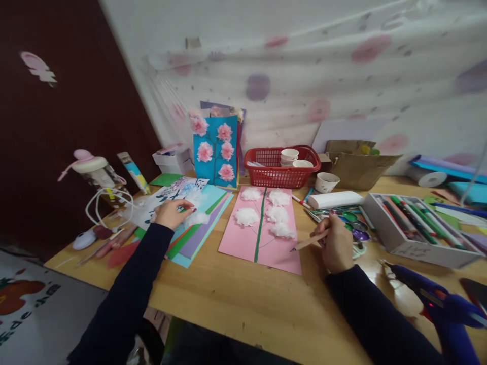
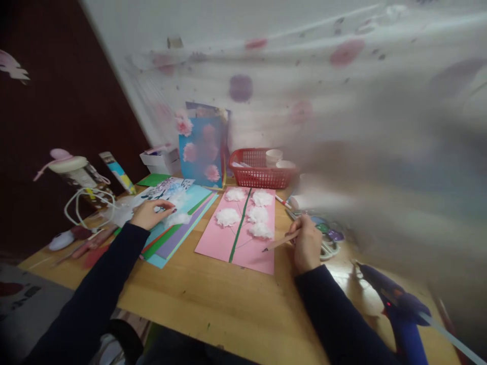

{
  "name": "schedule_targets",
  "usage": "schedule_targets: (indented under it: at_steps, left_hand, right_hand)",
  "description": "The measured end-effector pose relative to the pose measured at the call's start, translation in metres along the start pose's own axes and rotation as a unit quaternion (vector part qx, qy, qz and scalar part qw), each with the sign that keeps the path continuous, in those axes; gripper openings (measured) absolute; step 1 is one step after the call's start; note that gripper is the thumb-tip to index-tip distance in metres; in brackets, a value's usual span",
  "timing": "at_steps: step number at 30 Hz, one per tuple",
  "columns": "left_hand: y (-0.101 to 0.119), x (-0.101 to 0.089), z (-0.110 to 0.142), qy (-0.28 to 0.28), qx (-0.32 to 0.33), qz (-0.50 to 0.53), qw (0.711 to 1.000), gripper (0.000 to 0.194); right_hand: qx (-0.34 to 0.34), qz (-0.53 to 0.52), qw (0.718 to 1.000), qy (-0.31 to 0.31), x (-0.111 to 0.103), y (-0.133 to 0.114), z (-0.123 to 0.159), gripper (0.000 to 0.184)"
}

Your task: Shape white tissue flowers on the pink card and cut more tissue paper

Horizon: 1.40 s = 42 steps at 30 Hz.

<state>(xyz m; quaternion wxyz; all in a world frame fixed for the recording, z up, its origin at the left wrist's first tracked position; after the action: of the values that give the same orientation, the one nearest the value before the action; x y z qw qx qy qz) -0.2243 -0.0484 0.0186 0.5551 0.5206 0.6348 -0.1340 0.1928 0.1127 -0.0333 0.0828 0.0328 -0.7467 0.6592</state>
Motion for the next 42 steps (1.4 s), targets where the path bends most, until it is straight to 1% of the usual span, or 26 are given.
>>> schedule_targets:
  at_steps: [2,3,4,5,6,8,9,10,12,14,16,19,21,25,28,34,38,42]
  left_hand:
    - [0.004,0.016,0.005,-0.039,0.005,0.010,0.999,0.020]
    - [0.006,0.020,0.006,-0.049,0.010,0.011,0.999,0.020]
    - [0.006,0.021,0.005,-0.047,0.015,0.007,0.999,0.018]
    - [0.004,0.018,0.003,-0.031,0.015,0.003,0.999,0.017]
    - [-0.001,0.012,-0.001,-0.002,0.009,0.000,1.000,0.016]
    - [-0.016,-0.004,-0.011,0.057,-0.016,0.011,0.998,0.017]
    - [-0.025,-0.010,-0.019,0.073,-0.029,0.026,0.997,0.018]
    - [-0.032,-0.012,-0.027,0.069,-0.034,0.043,0.996,0.018]
    - [-0.041,-0.007,-0.044,0.024,-0.027,0.071,0.997,0.017]
    - [-0.043,0.002,-0.056,-0.003,-0.012,0.086,0.996,0.019]
    - [-0.040,0.012,-0.061,-0.010,0.002,0.094,0.995,0.023]
    - [-0.033,0.024,-0.058,-0.011,0.018,0.093,0.995,0.028]
    - [-0.030,0.026,-0.052,-0.002,0.022,0.085,0.996,0.026]
    - [-0.029,0.020,-0.045,0.031,0.018,0.072,0.997,0.030]
    - [-0.026,0.017,-0.045,0.045,0.015,0.067,0.997,0.032]
    - [-0.025,0.027,-0.046,0.035,0.010,0.065,0.997,0.041]
    - [-0.031,0.022,-0.045,0.071,-0.001,0.091,0.993,0.043]
    - [-0.031,0.014,-0.043,0.106,-0.016,0.155,0.982,0.039]
  right_hand:
    - [0.012,0.000,1.000,-0.007,0.002,0.001,0.001,0.043]
    - [0.019,0.001,1.000,-0.009,0.003,0.001,0.002,0.042]
    - [0.025,0.004,1.000,-0.010,0.004,0.002,0.003,0.042]
    - [0.029,0.008,0.999,-0.011,0.004,0.001,0.003,0.042]
    - [0.031,0.012,0.999,-0.012,0.005,0.001,0.004,0.041]
    - [0.034,0.014,0.999,-0.009,0.005,0.000,0.005,0.040]
    - [0.035,0.013,0.999,-0.008,0.005,-0.001,0.005,0.039]
    - [0.036,0.013,0.999,-0.009,0.005,-0.001,0.005,0.039]
    - [0.038,0.014,0.999,-0.016,0.006,-0.001,0.005,0.039]
    - [0.038,0.021,0.999,-0.024,0.007,0.001,0.005,0.040]
    - [0.041,0.026,0.998,-0.028,0.007,0.003,0.006,0.040]
    - [0.041,0.024,0.998,-0.034,0.009,0.004,0.007,0.041]
    - [0.041,0.021,0.998,-0.035,0.010,0.003,0.007,0.041]
    - [0.035,0.021,0.999,-0.032,0.011,-0.001,0.008,0.041]
    - [0.028,0.025,0.999,-0.034,0.011,-0.003,0.009,0.041]
    - [0.032,0.029,0.998,-0.043,0.010,-0.001,0.010,0.040]
    - [0.020,0.024,0.999,-0.042,0.010,-0.002,0.009,0.041]
    - [0.026,0.026,0.999,-0.040,0.010,-0.003,0.009,0.042]
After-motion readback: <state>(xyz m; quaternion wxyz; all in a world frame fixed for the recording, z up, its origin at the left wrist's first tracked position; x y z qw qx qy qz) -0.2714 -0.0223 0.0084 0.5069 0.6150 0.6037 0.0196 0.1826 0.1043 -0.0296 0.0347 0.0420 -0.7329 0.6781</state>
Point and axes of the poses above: each hand's wrist, its own z-axis away from the middle knuckle, its own x-axis out of the palm, y = z × x, the point moved 8 cm from there along -z, towards the middle knuckle, and after that the axes turned 2 degrees about y, right-handed, at the moved point
